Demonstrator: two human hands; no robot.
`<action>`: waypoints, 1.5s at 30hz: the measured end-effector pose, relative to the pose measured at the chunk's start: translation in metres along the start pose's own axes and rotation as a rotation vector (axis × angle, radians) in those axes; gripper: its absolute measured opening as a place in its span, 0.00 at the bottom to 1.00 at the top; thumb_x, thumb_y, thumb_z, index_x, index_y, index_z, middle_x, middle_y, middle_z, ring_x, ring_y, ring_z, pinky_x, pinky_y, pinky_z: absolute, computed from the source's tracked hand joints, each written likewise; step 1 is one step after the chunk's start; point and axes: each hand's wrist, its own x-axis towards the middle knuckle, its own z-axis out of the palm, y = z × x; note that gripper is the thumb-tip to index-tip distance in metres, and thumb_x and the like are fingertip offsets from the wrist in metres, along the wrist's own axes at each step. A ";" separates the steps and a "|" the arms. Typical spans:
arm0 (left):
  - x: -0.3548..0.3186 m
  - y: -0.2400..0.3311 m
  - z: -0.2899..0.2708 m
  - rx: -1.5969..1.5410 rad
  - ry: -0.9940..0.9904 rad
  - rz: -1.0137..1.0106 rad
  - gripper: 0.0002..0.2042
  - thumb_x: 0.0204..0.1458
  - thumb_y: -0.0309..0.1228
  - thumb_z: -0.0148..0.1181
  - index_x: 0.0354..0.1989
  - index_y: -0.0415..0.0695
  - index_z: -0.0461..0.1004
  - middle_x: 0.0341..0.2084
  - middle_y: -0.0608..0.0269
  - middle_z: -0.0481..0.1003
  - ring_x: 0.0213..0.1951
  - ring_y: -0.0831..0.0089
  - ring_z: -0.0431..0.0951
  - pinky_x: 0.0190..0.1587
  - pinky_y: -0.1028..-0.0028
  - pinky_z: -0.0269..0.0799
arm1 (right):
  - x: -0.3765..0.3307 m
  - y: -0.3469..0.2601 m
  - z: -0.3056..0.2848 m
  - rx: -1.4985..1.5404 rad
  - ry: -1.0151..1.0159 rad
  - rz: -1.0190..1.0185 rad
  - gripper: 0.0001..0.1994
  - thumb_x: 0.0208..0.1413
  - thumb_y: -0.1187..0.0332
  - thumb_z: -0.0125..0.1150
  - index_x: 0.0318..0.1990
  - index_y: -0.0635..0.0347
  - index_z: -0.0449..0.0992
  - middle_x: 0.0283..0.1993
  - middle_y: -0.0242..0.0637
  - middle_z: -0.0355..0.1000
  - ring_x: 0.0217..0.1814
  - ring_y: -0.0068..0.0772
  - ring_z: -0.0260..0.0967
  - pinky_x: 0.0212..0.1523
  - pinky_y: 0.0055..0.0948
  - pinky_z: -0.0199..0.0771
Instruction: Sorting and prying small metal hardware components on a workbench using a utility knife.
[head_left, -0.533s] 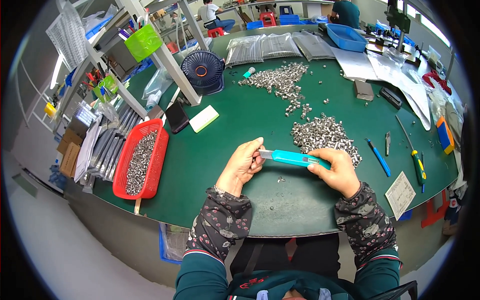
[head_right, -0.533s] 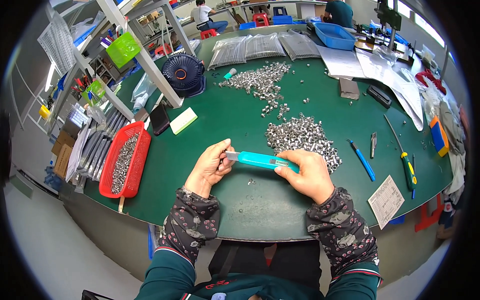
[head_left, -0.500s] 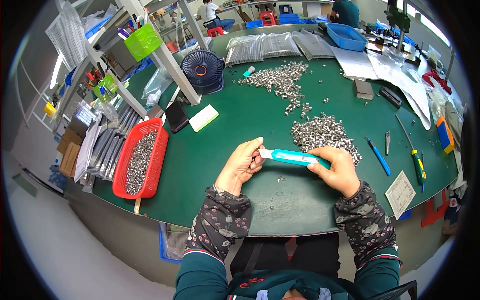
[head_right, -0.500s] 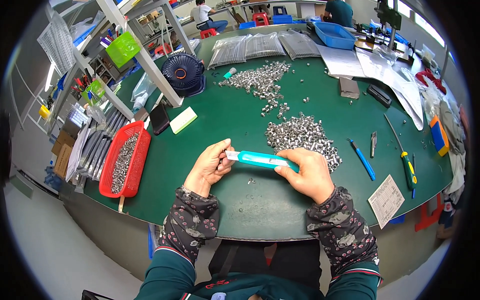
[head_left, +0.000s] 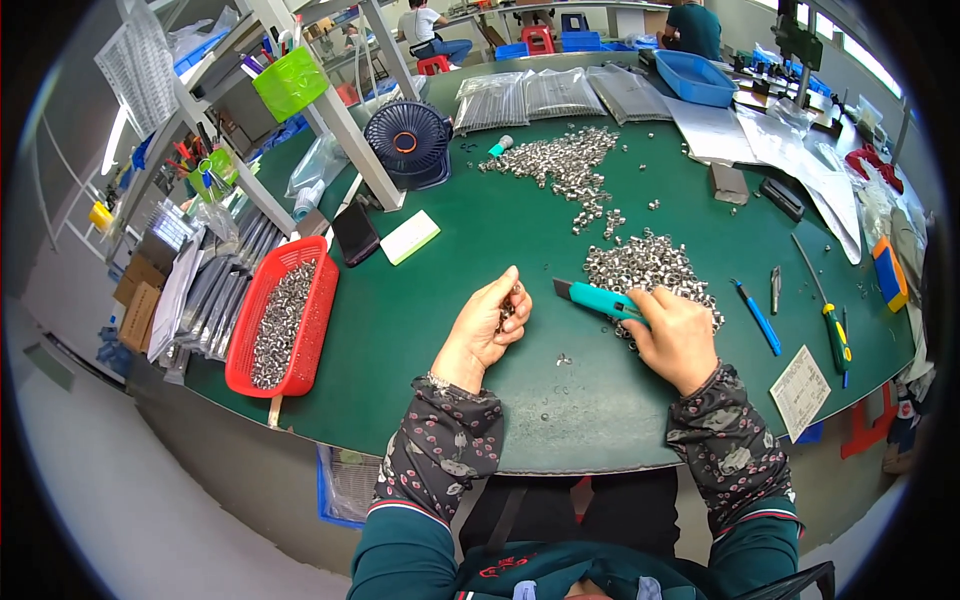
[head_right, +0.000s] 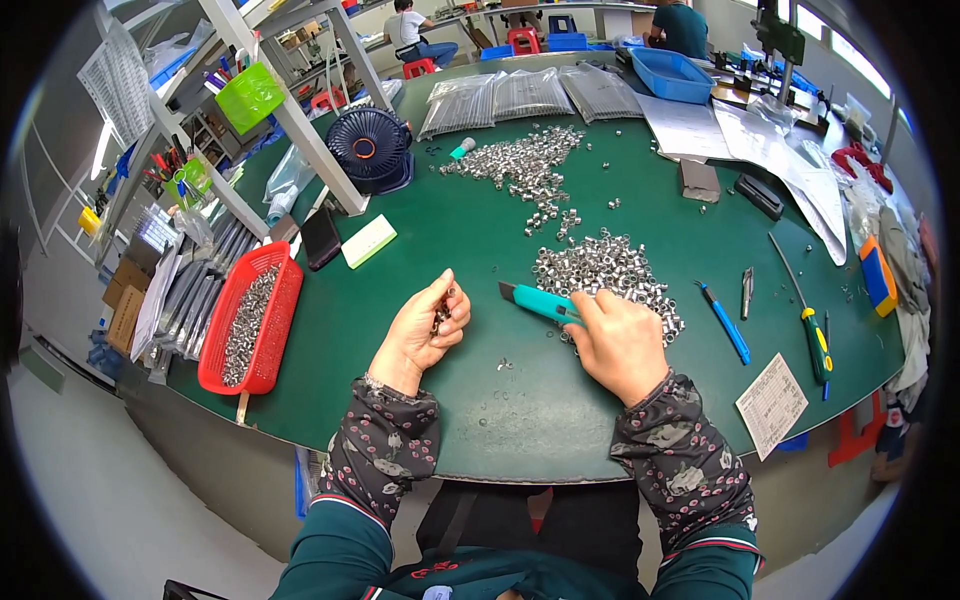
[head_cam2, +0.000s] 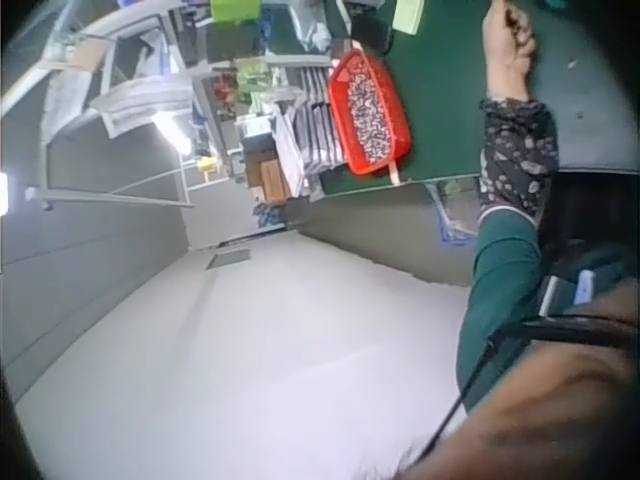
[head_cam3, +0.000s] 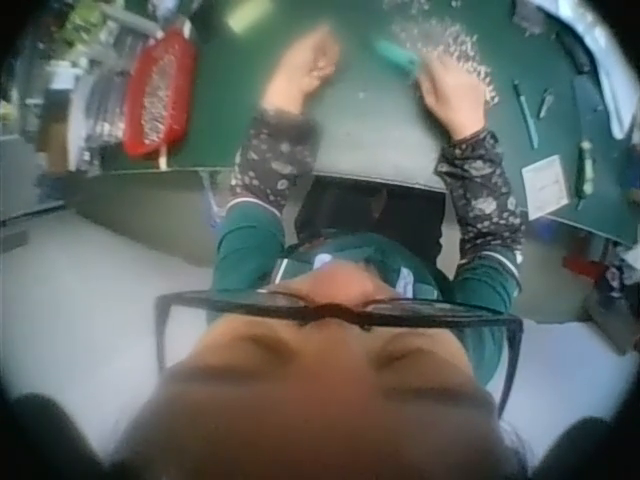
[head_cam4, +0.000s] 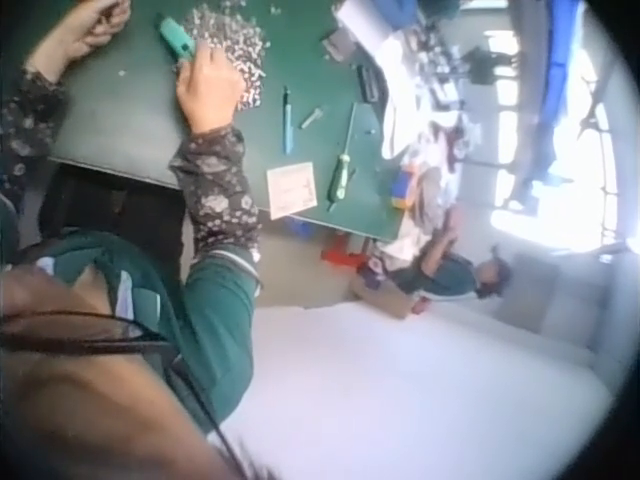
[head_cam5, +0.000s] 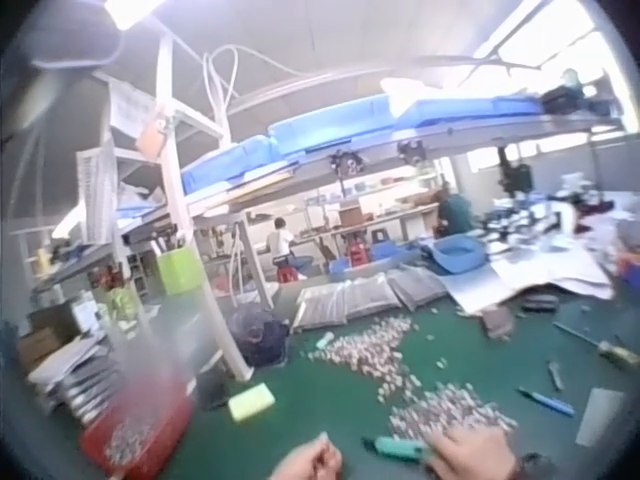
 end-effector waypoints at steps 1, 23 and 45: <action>0.000 0.000 0.000 0.002 0.000 0.001 0.15 0.56 0.40 0.47 0.21 0.46 0.60 0.15 0.67 0.63 0.12 0.85 0.55 0.09 0.87 0.46 | 0.001 -0.002 -0.003 0.042 0.065 0.035 0.16 0.38 0.68 0.64 0.38 0.55 0.71 0.23 0.35 0.63 0.22 0.38 0.66 0.21 0.33 0.64; 0.006 -0.005 -0.008 -0.101 -0.071 0.214 0.08 0.56 0.30 0.48 0.37 0.38 0.69 0.24 0.65 0.67 0.17 0.86 0.59 0.11 0.88 0.49 | -0.001 0.000 -0.001 0.672 -0.046 0.308 0.14 0.41 0.66 0.63 0.37 0.62 0.75 0.30 0.43 0.73 0.29 0.37 0.72 0.30 0.29 0.69; 0.002 -0.006 0.002 0.042 0.032 0.249 0.10 0.56 0.33 0.47 0.35 0.39 0.69 0.24 0.64 0.67 0.15 0.87 0.58 0.11 0.89 0.49 | -0.001 -0.005 0.000 0.493 0.205 0.162 0.12 0.41 0.69 0.63 0.36 0.61 0.73 0.28 0.42 0.71 0.28 0.41 0.70 0.27 0.30 0.68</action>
